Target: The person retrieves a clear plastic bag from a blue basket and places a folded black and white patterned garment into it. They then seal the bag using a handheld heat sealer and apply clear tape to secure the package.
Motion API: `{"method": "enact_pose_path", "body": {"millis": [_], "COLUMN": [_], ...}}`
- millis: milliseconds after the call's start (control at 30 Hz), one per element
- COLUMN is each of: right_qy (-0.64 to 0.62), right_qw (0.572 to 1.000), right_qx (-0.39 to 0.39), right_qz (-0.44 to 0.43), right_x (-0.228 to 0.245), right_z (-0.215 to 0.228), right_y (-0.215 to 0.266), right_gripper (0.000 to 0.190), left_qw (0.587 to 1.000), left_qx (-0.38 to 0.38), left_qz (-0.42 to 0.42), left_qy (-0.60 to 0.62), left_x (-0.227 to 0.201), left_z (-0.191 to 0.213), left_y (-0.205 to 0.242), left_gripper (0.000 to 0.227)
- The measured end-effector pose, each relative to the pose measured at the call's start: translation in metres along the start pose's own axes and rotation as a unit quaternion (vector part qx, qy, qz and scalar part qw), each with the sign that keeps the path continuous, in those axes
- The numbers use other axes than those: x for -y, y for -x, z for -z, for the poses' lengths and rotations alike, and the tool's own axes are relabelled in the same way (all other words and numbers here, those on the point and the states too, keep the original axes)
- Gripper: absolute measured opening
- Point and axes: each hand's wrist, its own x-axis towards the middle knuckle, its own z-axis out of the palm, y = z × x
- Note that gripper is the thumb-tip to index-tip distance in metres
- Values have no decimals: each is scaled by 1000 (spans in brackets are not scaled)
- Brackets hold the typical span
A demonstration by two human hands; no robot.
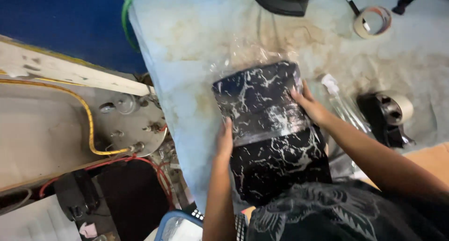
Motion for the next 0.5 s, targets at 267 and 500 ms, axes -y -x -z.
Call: {"method": "enact_pose_path", "body": {"millis": [267, 500], "right_qy": [283, 194], "right_qw": [945, 976], "right_qx": [111, 91], "right_qz": [-117, 32], "right_x": [-51, 10], "right_z": [34, 6], "right_y": [70, 13], "right_gripper": [116, 116], "left_qw": [987, 992], "left_qx": [129, 103], "left_qz": [-41, 43], "left_qy": [88, 60], "left_x": [23, 9], "left_z": [28, 77], "left_y": [113, 54], "left_gripper": [77, 80]}}
